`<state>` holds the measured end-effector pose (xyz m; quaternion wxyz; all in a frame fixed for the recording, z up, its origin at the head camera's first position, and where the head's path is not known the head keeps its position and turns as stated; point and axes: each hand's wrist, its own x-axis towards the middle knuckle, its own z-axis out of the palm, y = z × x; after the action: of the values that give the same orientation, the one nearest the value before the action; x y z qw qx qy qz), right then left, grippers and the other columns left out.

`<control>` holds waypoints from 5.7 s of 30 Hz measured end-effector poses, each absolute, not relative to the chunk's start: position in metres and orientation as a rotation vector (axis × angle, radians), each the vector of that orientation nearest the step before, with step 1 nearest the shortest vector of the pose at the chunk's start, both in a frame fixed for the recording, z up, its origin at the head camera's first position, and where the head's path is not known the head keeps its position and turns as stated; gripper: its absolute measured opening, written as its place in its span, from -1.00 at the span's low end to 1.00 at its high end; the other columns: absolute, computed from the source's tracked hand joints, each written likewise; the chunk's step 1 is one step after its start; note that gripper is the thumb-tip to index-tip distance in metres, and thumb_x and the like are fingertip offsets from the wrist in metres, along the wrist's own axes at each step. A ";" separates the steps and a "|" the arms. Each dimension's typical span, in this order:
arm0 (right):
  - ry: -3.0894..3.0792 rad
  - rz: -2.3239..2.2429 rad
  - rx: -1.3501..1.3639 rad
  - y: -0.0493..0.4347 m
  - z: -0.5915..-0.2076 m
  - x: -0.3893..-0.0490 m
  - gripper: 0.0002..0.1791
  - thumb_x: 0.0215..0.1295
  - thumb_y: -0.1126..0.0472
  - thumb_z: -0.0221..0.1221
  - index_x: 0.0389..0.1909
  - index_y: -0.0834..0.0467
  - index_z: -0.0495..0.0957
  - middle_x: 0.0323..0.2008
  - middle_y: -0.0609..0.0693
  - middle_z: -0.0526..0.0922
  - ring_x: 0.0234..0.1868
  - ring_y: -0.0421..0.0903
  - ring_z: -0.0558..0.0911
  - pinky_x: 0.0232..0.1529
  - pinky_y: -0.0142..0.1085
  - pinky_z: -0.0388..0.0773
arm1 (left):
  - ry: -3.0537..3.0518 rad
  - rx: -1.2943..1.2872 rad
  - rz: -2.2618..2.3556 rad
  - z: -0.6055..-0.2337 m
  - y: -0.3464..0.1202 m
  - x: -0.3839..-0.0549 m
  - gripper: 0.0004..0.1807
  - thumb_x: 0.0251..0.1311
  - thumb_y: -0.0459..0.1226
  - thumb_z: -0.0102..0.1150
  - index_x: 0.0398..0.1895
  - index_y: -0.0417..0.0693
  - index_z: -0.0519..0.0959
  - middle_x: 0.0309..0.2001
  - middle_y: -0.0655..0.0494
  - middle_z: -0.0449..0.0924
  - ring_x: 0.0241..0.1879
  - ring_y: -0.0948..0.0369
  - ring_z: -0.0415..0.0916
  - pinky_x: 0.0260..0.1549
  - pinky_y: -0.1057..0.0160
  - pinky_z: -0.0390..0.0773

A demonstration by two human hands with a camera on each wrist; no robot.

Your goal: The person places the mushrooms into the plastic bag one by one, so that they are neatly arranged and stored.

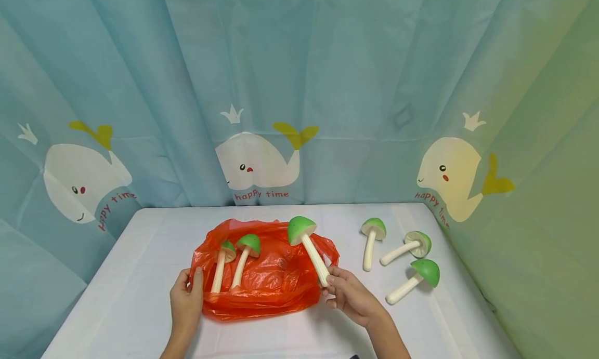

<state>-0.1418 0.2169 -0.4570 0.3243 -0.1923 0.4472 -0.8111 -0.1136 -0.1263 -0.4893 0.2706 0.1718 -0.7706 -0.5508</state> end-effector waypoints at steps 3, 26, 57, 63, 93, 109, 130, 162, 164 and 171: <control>1.174 -2.111 -0.498 0.214 -0.457 -0.143 -0.79 0.45 0.35 -0.25 -0.04 0.23 0.33 -0.28 -0.03 0.52 -0.33 -0.23 0.46 -0.52 -0.54 0.34 | -2.074 0.458 -1.477 -0.490 -0.126 -0.114 -0.80 0.34 -0.31 0.00 -0.31 -0.33 0.48 -0.41 -0.05 0.48 -0.40 0.26 0.33 -0.48 0.51 0.38; 1.404 -1.965 -0.082 0.168 -0.451 -0.166 -0.81 0.37 0.17 0.01 -0.24 0.25 0.38 -0.53 -0.08 0.47 -0.61 -0.36 0.41 -0.69 -0.65 0.28 | -2.079 0.468 -1.521 -0.490 -0.126 -0.114 -0.79 0.35 -0.29 0.00 -0.29 -0.33 0.48 -0.43 -0.03 0.45 -0.45 0.28 0.32 -0.54 0.49 0.40; 1.353 -2.126 0.150 0.100 -0.463 -0.179 -0.70 0.41 0.17 0.03 -0.20 0.39 0.46 -0.53 -0.03 0.53 -0.57 -0.33 0.49 -0.49 -0.58 0.47 | -2.088 0.486 -1.526 -0.490 -0.124 -0.114 -0.80 0.35 -0.29 -0.01 -0.29 -0.32 0.48 -0.40 -0.05 0.47 -0.42 0.21 0.35 -0.48 0.49 0.43; 1.368 -2.096 0.158 0.098 -0.468 -0.179 -0.69 0.41 0.18 0.02 -0.16 0.42 0.42 -0.53 -0.02 0.52 -0.58 -0.33 0.49 -0.49 -0.57 0.48 | -2.083 0.467 -1.514 -0.491 -0.125 -0.115 -0.81 0.34 -0.30 0.01 -0.29 -0.31 0.49 -0.37 -0.06 0.49 -0.39 0.20 0.37 -0.44 0.51 0.45; 1.630 -1.950 0.111 0.076 -0.473 -0.170 -0.55 0.39 0.15 0.02 0.08 0.46 0.31 -0.28 0.14 0.53 -0.49 -0.21 0.56 -0.42 -0.41 0.57 | -2.066 0.454 -1.515 -0.491 -0.124 -0.113 -0.82 0.33 -0.32 0.01 -0.32 -0.32 0.47 -0.42 -0.05 0.45 -0.45 0.24 0.35 -0.51 0.49 0.44; 1.702 -1.870 -0.032 0.073 -0.467 -0.167 -0.49 0.38 0.17 -0.01 0.13 0.53 0.28 -0.16 0.23 0.50 -0.53 -0.23 0.53 -0.57 -0.48 0.50 | -2.048 0.458 -1.523 -0.491 -0.125 -0.114 -0.82 0.33 -0.33 0.00 -0.32 -0.34 0.48 -0.43 -0.06 0.47 -0.48 0.28 0.35 -0.54 0.49 0.44; 1.748 -1.910 -0.048 0.113 -0.453 -0.159 -0.39 0.39 0.04 0.04 0.27 0.39 0.22 -0.05 0.26 0.50 -0.46 -0.18 0.50 -0.61 -0.49 0.42 | -2.074 0.480 -1.492 -0.492 -0.125 -0.114 -0.82 0.34 -0.32 0.00 -0.31 -0.32 0.47 -0.42 -0.06 0.46 -0.46 0.24 0.35 -0.52 0.49 0.43; 2.178 -1.863 0.256 0.257 -0.452 -0.151 -0.41 0.41 0.05 0.01 0.24 0.41 0.20 -0.11 0.16 0.51 -0.37 -0.18 0.50 -0.51 -0.40 0.49 | -2.135 0.515 -1.475 -0.493 -0.125 -0.113 -0.78 0.35 -0.28 -0.01 -0.25 -0.33 0.48 -0.29 -0.13 0.53 -0.30 0.12 0.38 -0.40 0.55 0.42; 2.208 -1.851 0.292 0.265 -0.456 -0.151 -0.40 0.42 0.05 0.00 0.25 0.41 0.19 -0.05 0.20 0.50 -0.36 -0.18 0.51 -0.51 -0.40 0.50 | -2.137 0.516 -1.471 -0.494 -0.125 -0.113 -0.78 0.35 -0.29 -0.01 -0.25 -0.34 0.48 -0.29 -0.13 0.53 -0.29 0.13 0.38 -0.39 0.55 0.41; 2.378 -1.735 0.353 0.285 -0.468 -0.153 -0.44 0.41 0.11 0.02 0.23 0.44 0.19 -0.03 0.29 0.48 -0.31 -0.14 0.54 -0.50 -0.37 0.53 | -2.130 0.510 -1.463 -0.493 -0.124 -0.113 -0.80 0.34 -0.30 -0.01 -0.27 -0.33 0.48 -0.30 -0.12 0.53 -0.29 0.14 0.38 -0.37 0.55 0.40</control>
<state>-0.1527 0.2850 -0.4684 0.0885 0.1186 0.7989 -0.5829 -0.1127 -0.1236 -0.4933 0.2512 0.1874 -0.7827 -0.5377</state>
